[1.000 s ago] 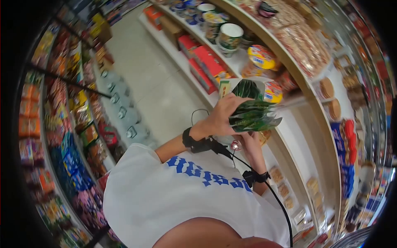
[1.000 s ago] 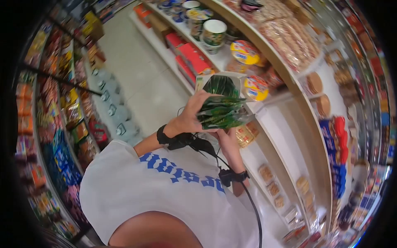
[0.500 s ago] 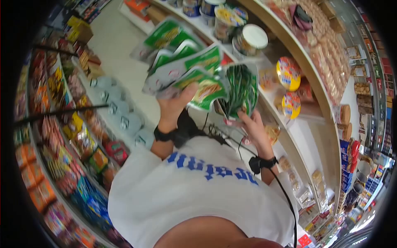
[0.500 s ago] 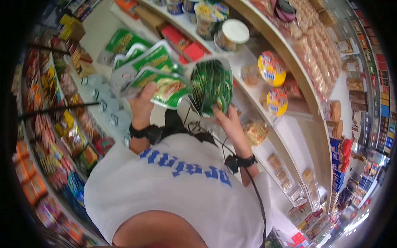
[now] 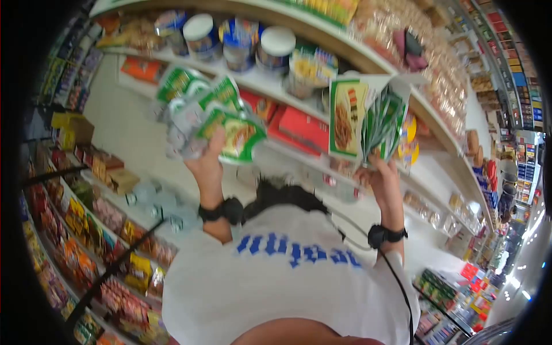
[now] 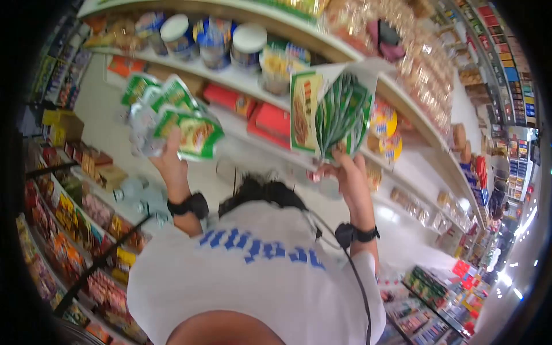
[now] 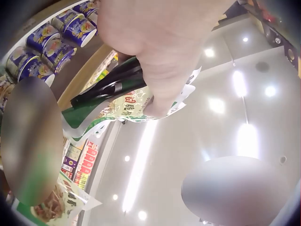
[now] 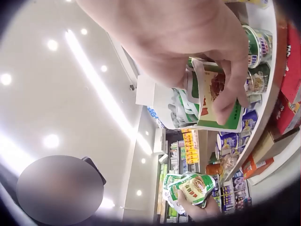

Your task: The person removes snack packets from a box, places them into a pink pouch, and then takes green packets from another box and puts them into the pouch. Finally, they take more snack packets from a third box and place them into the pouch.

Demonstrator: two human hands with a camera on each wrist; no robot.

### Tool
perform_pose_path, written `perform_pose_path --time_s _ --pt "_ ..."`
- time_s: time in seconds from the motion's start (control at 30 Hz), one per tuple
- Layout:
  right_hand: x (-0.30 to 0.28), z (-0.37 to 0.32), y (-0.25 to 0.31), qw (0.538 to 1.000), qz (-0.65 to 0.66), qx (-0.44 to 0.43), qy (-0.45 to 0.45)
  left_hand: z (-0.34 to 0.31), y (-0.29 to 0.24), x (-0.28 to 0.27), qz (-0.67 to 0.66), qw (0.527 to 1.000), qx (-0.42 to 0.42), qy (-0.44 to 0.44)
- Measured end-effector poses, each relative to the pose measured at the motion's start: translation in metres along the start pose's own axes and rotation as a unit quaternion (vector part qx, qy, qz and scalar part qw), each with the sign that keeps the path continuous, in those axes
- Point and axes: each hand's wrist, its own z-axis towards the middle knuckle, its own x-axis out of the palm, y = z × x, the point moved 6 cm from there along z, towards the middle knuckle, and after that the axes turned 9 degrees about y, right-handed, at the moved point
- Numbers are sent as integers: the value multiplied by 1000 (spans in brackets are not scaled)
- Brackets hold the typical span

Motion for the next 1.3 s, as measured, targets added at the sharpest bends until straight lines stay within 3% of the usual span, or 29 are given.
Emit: perform_pose_path --time_s 0.07,0.17,0.3,0.4,0.5,0.6,0.77,0.83,0.87,1.03,1.1,1.17,1.2,1.27,1.3 --pt "2 26 20 999 -29 -30 23 23 -19 30 13 997 49 49" --pt "6 54 40 994 -59 -85 28 46 -22 56 75 986 46 141" --pt "25 109 74 977 -26 -102 187 65 -28 95 75 974 25 211" --pt "54 134 109 973 -61 -193 114 84 -18 111 72 966 53 242" --pt "69 170 140 963 -27 -235 127 119 -15 124 67 956 74 275" --pt "74 226 158 976 -1 -191 101 166 -16 133 43 952 106 283" --pt "97 272 162 979 -81 -188 10 265 -19 156 112 931 181 295" --pt "104 287 157 982 -92 -164 -10 309 -4 174 94 923 194 319" --pt "104 292 151 984 -95 -151 -19 337 14 180 147 921 221 285" --pt "114 253 131 963 -108 -238 -60 419 62 249 114 907 195 354" --pt "117 218 120 959 -95 -261 -54 460 127 277 179 877 144 422" --pt "120 183 114 957 -82 -271 -62 468 166 280 322 855 188 361" --pt "115 168 111 954 -86 -278 -79 460 162 273 402 838 238 280" --pt "102 144 104 945 -88 -297 -108 438 139 262 444 814 308 214" --pt "96 135 102 942 -70 -296 -140 419 109 258 414 818 324 235"
